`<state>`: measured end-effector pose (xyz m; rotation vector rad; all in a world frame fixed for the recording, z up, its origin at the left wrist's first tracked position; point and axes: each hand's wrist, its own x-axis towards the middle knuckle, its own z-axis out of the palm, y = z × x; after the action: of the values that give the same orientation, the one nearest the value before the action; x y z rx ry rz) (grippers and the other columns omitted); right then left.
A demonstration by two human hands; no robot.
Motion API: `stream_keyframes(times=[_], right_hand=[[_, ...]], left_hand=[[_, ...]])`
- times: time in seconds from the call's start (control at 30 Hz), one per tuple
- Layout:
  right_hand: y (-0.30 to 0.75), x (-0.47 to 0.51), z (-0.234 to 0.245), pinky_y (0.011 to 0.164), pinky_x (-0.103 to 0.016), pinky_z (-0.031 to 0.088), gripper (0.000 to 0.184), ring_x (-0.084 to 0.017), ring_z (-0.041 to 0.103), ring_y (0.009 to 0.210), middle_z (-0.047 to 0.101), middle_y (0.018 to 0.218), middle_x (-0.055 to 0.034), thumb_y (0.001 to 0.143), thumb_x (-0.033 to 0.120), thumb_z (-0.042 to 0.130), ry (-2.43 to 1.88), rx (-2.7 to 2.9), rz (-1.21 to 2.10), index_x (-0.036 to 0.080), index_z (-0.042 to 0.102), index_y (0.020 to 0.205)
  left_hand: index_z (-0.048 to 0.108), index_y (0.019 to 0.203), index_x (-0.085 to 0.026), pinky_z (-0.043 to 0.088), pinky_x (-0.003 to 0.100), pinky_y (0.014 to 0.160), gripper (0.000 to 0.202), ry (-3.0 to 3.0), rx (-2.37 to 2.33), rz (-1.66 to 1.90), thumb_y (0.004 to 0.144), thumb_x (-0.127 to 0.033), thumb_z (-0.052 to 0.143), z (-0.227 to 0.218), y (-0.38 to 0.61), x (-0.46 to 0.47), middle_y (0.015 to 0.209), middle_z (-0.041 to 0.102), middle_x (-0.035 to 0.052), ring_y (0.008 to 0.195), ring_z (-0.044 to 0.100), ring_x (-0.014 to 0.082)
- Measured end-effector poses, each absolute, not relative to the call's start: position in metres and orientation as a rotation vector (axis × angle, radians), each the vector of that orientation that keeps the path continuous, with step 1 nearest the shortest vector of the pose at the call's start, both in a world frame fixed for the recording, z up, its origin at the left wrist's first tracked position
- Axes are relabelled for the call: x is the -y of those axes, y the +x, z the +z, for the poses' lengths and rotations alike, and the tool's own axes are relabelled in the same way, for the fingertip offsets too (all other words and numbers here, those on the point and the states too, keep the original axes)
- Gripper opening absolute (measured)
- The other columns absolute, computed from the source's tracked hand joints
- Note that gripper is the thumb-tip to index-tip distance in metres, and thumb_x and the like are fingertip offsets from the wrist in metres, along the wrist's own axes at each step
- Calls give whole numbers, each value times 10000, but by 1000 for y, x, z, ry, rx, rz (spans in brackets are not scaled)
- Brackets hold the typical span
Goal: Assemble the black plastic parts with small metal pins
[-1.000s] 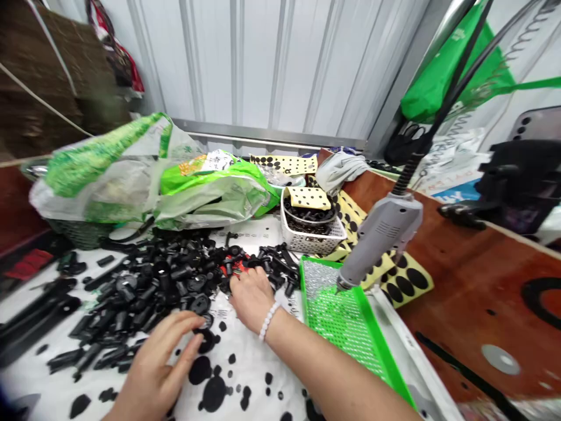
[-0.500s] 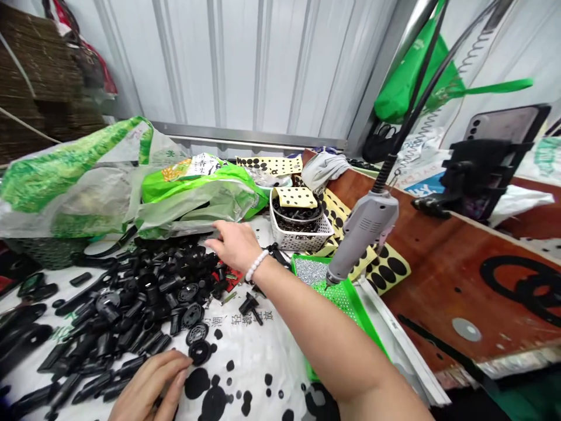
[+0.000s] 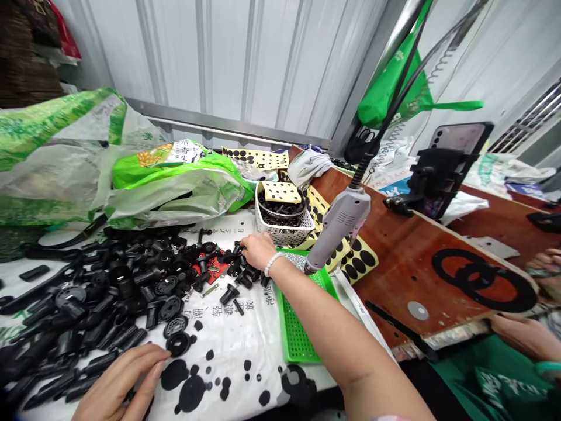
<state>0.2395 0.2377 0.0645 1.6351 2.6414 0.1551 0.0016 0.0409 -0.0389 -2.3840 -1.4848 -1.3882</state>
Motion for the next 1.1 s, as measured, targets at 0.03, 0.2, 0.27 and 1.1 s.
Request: stream_keyframes(times=[0.03,0.2,0.27,1.1], right_hand=[[237,-238,62,834,-418,508,261,-208,602,981,587,1152,-75,914,297,551,1612,-2654,162,159,564,1136],[222,-229,53,867,-434,485,245,-214,592,1005,592,1148,-75,915,302,549,1489,-2737,154,156,579,1108],[219,-221,54,890,-449,460,231,-216,587,1013,610,1112,-65,917,307,544,1428,-2778,132,153,592,1083],[143,-243,56,875,-406,449,245,-207,586,984,635,1049,-69,933,345,504,1442,-2954,161,151,637,1002]], left_hand=[[619,974,-215,525,246,776,142,-2394,1484,-1370,861,-266,549,-38,1,-41,927,663,61,856,647,177],[602,961,-200,522,260,775,120,-2412,1606,-1371,867,-196,529,-35,3,-39,932,642,68,873,633,171],[599,960,-200,518,265,773,117,-2422,1637,-1377,867,-189,530,-34,4,-38,929,638,68,875,628,171],[598,935,-192,522,286,733,128,-2461,1683,-1484,870,-146,498,-23,10,-34,880,641,72,830,630,179]])
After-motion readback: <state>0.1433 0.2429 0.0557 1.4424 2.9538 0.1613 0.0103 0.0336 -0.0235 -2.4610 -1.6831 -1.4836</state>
